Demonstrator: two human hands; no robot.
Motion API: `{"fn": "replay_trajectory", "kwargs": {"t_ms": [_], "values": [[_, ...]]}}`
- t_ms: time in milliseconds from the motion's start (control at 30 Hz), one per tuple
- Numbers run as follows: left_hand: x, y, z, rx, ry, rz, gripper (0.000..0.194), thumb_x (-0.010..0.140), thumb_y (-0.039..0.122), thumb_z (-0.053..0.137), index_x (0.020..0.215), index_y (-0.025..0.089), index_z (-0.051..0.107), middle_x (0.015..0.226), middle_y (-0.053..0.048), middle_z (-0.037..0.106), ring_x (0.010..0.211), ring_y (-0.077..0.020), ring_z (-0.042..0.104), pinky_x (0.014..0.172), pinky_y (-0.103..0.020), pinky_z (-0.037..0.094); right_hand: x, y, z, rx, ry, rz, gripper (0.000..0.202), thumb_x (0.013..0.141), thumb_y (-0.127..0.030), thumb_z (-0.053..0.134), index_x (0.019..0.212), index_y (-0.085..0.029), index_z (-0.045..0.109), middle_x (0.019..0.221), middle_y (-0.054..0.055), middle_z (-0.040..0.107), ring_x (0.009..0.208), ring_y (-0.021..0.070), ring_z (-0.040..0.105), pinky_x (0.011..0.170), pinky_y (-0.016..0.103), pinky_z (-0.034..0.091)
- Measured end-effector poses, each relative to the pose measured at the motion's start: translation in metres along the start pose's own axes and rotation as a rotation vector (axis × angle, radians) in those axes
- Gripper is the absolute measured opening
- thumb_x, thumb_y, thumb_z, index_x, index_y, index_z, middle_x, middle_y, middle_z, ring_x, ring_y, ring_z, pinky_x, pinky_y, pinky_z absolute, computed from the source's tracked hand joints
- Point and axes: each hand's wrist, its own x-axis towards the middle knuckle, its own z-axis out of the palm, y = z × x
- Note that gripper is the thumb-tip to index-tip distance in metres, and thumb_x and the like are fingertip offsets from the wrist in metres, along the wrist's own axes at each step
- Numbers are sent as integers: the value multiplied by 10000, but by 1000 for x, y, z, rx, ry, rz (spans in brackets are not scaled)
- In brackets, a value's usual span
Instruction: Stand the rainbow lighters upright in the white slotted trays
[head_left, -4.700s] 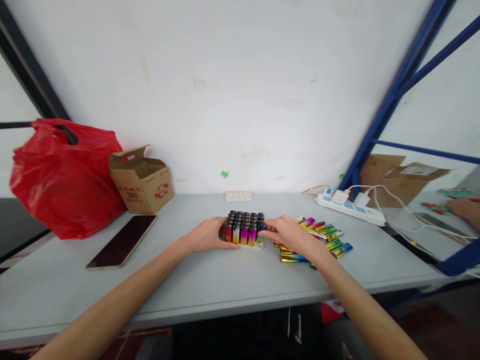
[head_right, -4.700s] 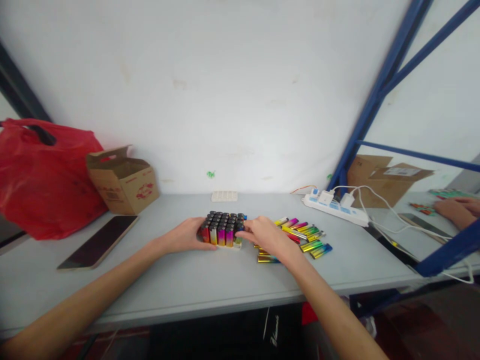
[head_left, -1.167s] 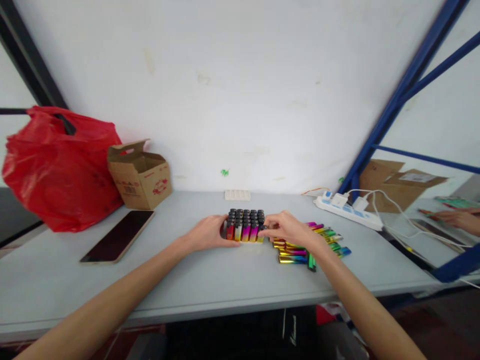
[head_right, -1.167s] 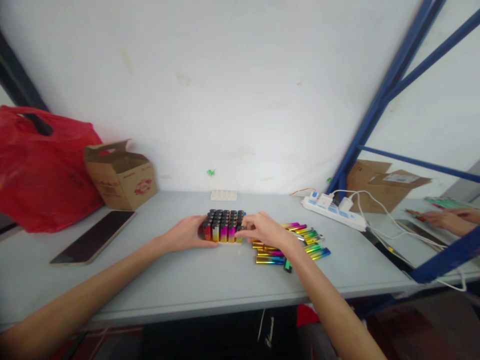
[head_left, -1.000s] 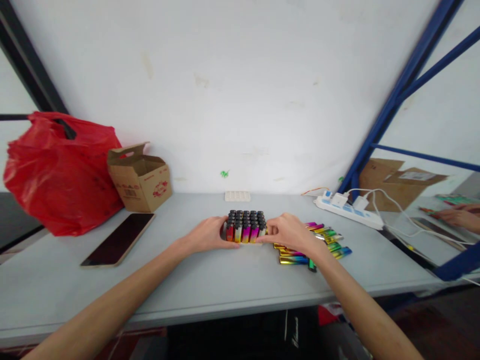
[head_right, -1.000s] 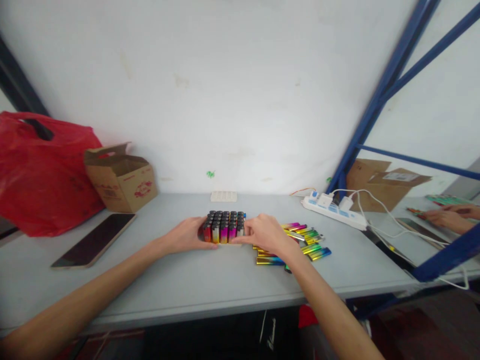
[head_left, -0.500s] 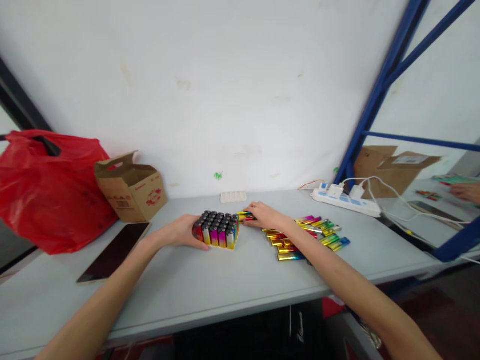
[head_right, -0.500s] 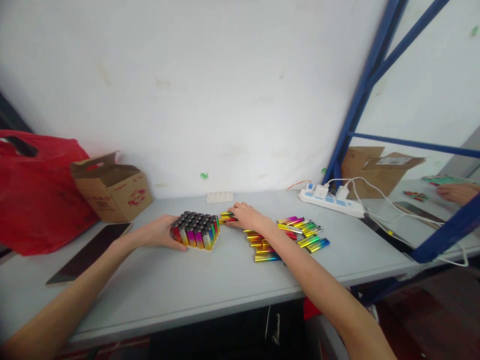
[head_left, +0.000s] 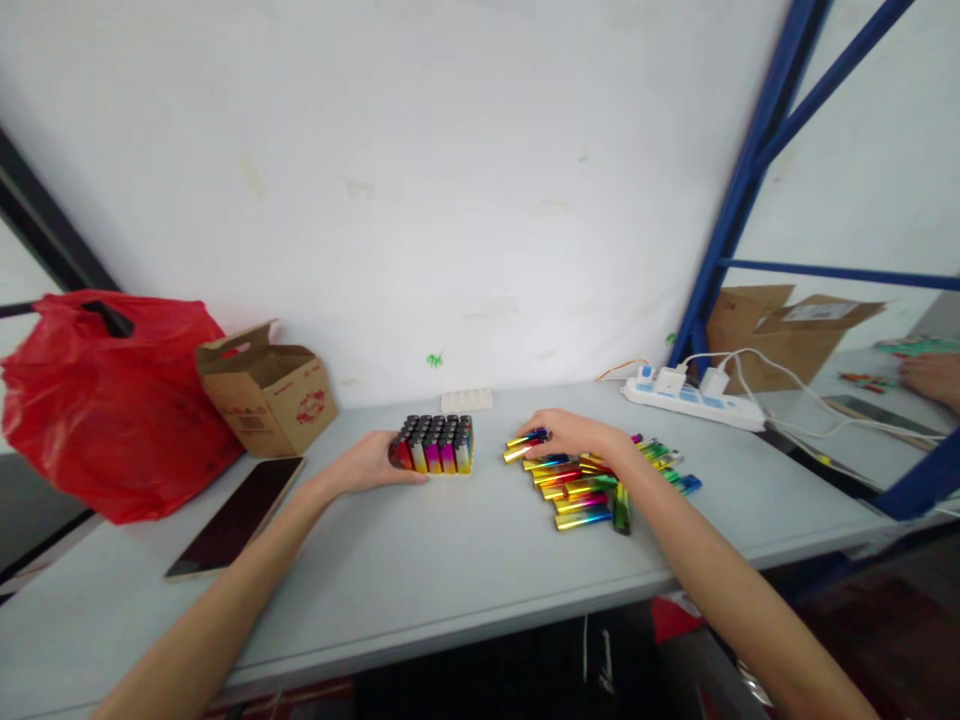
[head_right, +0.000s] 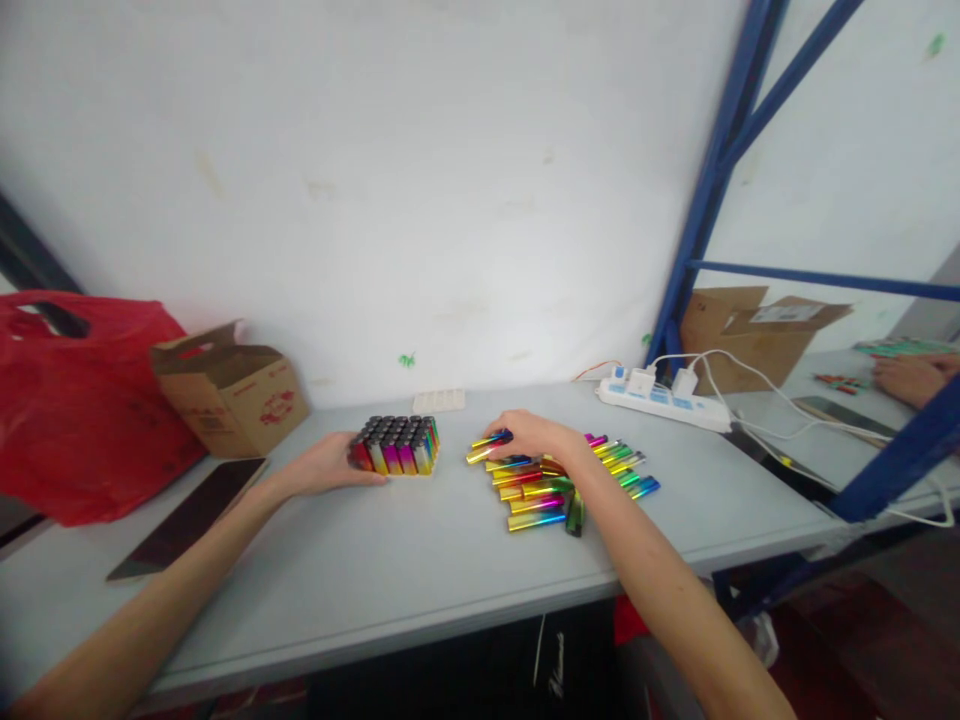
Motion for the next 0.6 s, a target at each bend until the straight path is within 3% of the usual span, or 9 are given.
{"fn": "replay_trajectory", "kwargs": {"t_ms": [300, 467, 600], "values": [[52, 37, 32, 109, -12, 10, 634, 740, 787, 644, 907, 176, 669, 782, -29, 703, 694, -205, 620, 592, -281, 424, -11, -12, -9, 23, -19, -20, 323, 819, -436, 788, 1074, -242, 831, 1047, 59, 802, 916, 255, 704, 807, 300, 515], [84, 57, 47, -57, 32, 216, 668, 759, 691, 720, 1197, 189, 668, 1061, -57, 751, 898, -228, 668, 742, -292, 502, -15, -17, -9, 20, 41, 4, 309, 801, -353, 816, 1090, -244, 825, 1078, 63, 803, 949, 261, 713, 864, 316, 520], [112, 72, 63, -32, 50, 192, 697, 726, 745, 716, 1162, 202, 699, 1010, -54, 763, 875, -249, 681, 729, -304, 498, -15, -22, -10, -55, 9, 24, 274, 872, -239, 734, 1133, -197, 803, 1146, 88, 788, 1025, 257, 708, 933, 319, 508]]}}
